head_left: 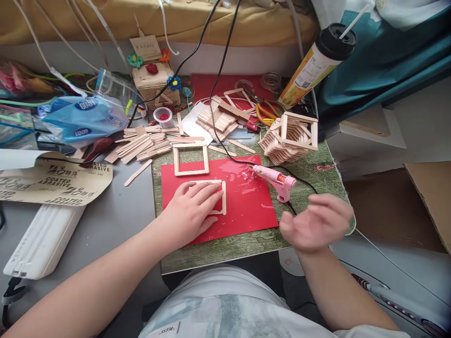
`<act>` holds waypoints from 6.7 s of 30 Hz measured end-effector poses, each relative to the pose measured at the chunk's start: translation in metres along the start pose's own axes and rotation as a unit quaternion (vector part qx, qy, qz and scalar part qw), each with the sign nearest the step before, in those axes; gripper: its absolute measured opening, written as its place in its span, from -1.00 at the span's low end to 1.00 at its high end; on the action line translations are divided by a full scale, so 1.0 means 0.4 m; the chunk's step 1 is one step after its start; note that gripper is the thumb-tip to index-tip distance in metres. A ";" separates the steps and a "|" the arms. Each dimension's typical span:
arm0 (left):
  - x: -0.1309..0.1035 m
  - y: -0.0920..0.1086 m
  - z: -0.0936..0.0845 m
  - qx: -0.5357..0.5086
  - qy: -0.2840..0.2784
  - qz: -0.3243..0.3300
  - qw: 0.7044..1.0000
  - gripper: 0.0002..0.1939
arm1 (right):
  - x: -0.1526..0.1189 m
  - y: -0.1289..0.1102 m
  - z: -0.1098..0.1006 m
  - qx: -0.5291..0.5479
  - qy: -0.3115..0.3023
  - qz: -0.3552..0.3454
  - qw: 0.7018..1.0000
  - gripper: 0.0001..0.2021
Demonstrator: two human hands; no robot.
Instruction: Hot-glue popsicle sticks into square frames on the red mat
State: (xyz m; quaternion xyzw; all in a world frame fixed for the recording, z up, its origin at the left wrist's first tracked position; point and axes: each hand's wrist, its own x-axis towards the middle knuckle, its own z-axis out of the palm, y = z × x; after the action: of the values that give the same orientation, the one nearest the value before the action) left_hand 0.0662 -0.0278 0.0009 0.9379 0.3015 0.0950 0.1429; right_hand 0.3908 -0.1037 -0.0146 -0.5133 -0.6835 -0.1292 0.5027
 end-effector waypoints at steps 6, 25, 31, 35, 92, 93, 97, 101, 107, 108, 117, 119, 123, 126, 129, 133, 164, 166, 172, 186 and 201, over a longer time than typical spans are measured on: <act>0.008 -0.033 -0.014 -0.015 0.016 -0.053 0.998 -0.38 | 0.052 -0.071 0.071 0.111 -0.374 -0.066 0.919 -0.55; 0.012 -0.041 -0.012 -0.025 -0.014 -0.063 0.998 -0.29 | 0.022 -0.041 0.171 0.150 -0.433 -0.052 0.887 -0.57; 0.010 -0.043 -0.008 -0.040 -0.008 -0.076 0.996 -0.27 | 0.027 -0.045 0.170 0.152 -0.430 -0.048 0.889 -0.58; 0.011 -0.043 -0.006 -0.054 -0.001 -0.076 0.996 -0.25 | 0.026 -0.045 0.170 0.154 -0.429 -0.048 0.889 -0.59; 0.018 -0.028 0.015 -0.058 -0.016 -0.059 0.996 -0.36 | 0.043 -0.070 0.171 0.180 -0.421 0.054 0.887 -0.78; 0.018 -0.028 0.014 -0.058 -0.015 -0.059 0.996 -0.36 | 0.042 -0.071 0.171 0.179 -0.421 0.054 0.887 -0.78; 0.019 -0.029 0.015 -0.062 -0.011 -0.058 0.996 -0.36 | 0.040 -0.076 0.171 0.170 -0.422 0.049 0.889 -0.73; 0.019 -0.031 0.018 -0.066 -0.005 -0.058 0.996 -0.36 | 0.037 -0.076 0.172 0.163 -0.422 0.042 0.891 -0.73; 0.018 -0.030 0.022 -0.051 -0.008 -0.058 0.997 -0.34 | 0.031 -0.074 0.172 0.153 -0.421 0.027 0.894 -0.73; 0.018 -0.030 0.022 -0.050 -0.007 -0.057 0.997 -0.34 | 0.030 -0.075 0.171 0.151 -0.420 0.026 0.894 -0.73; 0.016 -0.028 0.023 -0.035 -0.006 -0.053 0.998 -0.34 | 0.038 -0.079 0.168 0.130 -0.452 0.026 0.882 -0.76; 0.016 -0.028 0.024 -0.032 -0.007 -0.053 0.998 -0.34 | 0.040 -0.080 0.170 0.128 -0.457 0.025 0.880 -0.76; 0.016 -0.027 0.026 -0.030 -0.008 -0.055 0.998 -0.33 | 0.036 -0.078 0.170 0.126 -0.447 0.014 0.885 -0.75; 0.017 -0.026 0.024 -0.028 -0.007 -0.055 0.998 -0.35 | 0.031 -0.077 0.168 0.128 -0.432 0.005 0.893 -0.75; 0.018 -0.025 0.022 -0.028 -0.011 -0.056 0.998 -0.36 | 0.030 -0.078 0.168 0.125 -0.432 0.001 0.893 -0.71; 0.018 -0.026 0.022 -0.025 -0.020 -0.059 0.998 -0.35 | 0.035 -0.082 0.170 0.115 -0.454 0.006 0.883 -0.61; 0.018 -0.022 0.004 -0.039 0.006 -0.043 0.998 -0.28 | 0.042 -0.063 0.166 0.214 -0.379 0.137 0.890 -0.66; 0.017 -0.020 -0.004 -0.031 0.022 -0.029 0.999 -0.32 | 0.048 -0.073 0.164 0.226 -0.353 0.172 0.892 -0.68; 0.008 -0.014 -0.025 -0.022 0.095 0.036 0.995 -0.29 | 0.058 -0.105 0.182 0.385 -0.288 0.448 0.754 -0.73; 0.007 -0.019 -0.014 -0.024 0.092 0.050 0.994 -0.29 | 0.036 -0.102 0.211 0.497 -0.242 0.555 0.622 -0.73; 0.011 -0.017 -0.007 -0.015 0.078 0.047 0.996 -0.35 | 0.042 -0.110 0.216 0.495 -0.235 0.562 0.619 -0.70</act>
State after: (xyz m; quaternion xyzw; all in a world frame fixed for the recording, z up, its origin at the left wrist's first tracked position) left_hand 0.0652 -0.0191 0.0019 0.9384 0.2660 0.1792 0.1287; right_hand 0.3070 -0.0535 -0.0258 -0.4836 -0.3167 0.6615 0.4777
